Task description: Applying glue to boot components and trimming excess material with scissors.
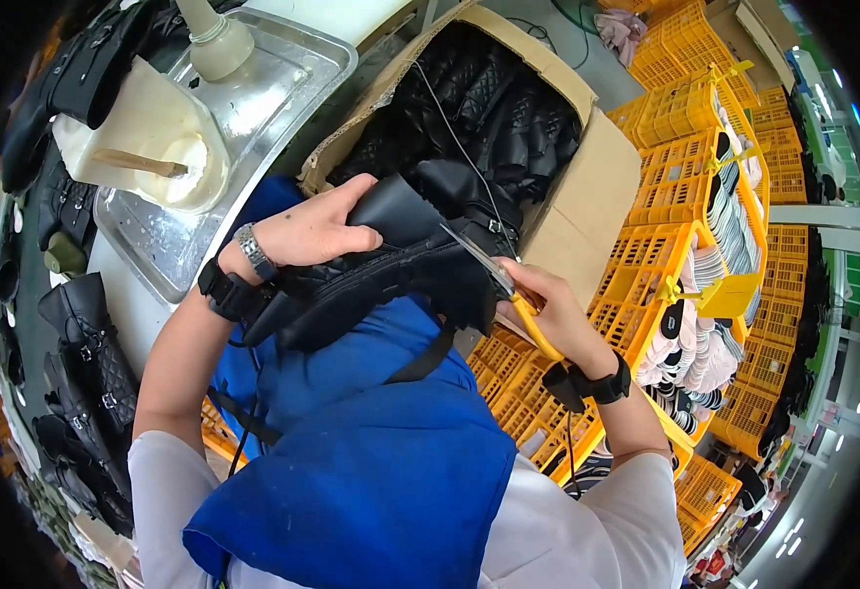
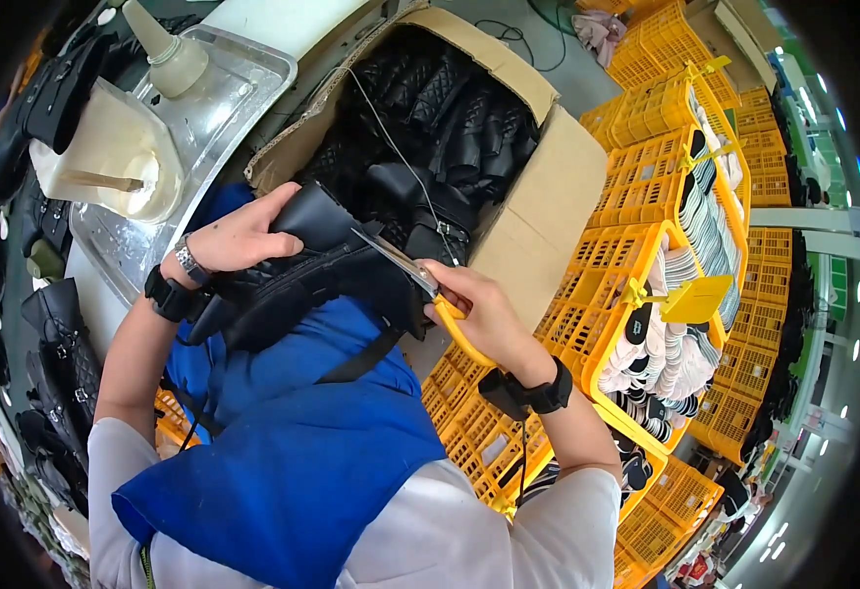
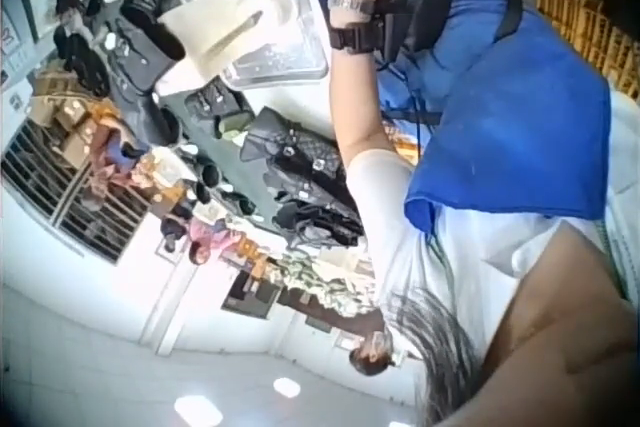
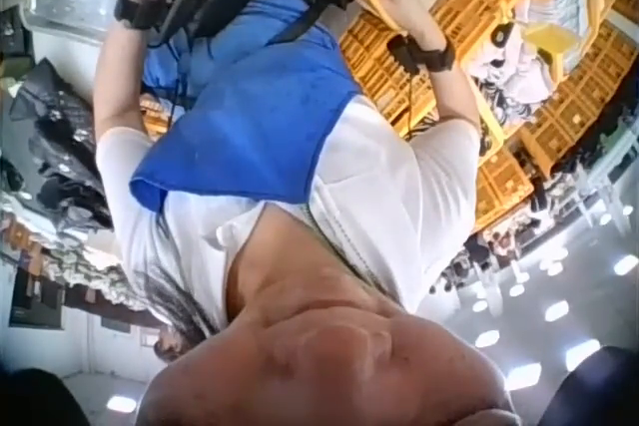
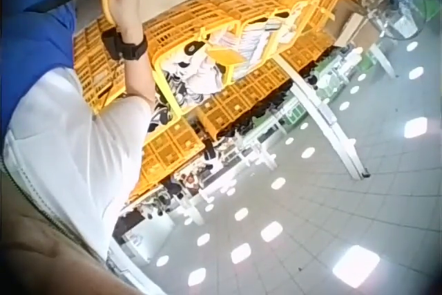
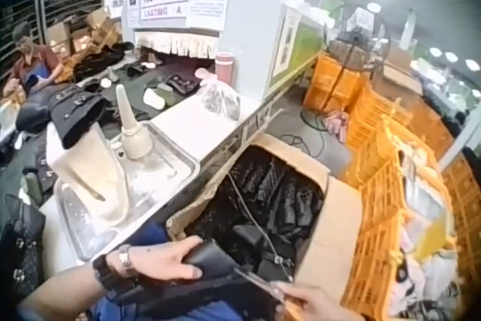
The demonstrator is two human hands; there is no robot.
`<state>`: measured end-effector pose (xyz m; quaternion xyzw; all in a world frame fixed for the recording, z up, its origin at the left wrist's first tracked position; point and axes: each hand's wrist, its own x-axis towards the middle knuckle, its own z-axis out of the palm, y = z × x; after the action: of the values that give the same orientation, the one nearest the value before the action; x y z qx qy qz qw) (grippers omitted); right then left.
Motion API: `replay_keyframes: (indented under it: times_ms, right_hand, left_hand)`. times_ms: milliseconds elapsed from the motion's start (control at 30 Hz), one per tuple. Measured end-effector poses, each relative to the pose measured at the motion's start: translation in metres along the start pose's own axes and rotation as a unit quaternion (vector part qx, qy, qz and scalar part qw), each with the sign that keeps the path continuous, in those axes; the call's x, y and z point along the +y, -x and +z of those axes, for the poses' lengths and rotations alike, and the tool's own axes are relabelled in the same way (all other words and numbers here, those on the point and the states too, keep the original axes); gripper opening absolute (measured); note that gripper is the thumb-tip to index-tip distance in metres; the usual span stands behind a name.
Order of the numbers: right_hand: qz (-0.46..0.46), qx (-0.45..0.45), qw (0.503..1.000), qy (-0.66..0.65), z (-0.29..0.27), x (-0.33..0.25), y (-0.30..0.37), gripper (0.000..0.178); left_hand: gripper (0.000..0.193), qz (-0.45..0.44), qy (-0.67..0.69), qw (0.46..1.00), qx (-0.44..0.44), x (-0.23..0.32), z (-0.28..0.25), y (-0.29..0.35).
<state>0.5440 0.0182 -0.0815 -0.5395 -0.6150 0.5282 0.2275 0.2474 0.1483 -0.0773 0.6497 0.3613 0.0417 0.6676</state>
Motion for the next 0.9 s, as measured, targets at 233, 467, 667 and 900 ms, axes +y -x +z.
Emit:
replay_keyframes:
  times_ms: [233, 467, 667, 900]
  right_hand:
    - [0.008, 0.012, 1.0, 0.009, 0.001, -0.014, 0.001, 0.046]
    - [0.008, 0.085, 0.994, 0.069, -0.006, -0.001, 0.001, 0.046]
    - [0.059, 0.067, 0.99, 0.109, -0.035, 0.033, -0.013, 0.054]
    - [0.132, 0.221, 0.957, -0.134, -0.057, 0.036, -0.029, 0.042]
  left_hand:
    - [0.044, 0.057, -0.009, 0.998, 0.03, -0.01, 0.003, -0.003]
    - [0.057, 0.008, 0.027, 1.0, 0.01, 0.001, 0.001, 0.002]
    - [0.058, 0.018, 0.031, 0.999, 0.009, 0.0, -0.003, 0.005]
    - [0.056, -0.018, -0.13, 0.991, -0.021, -0.024, -0.012, 0.059]
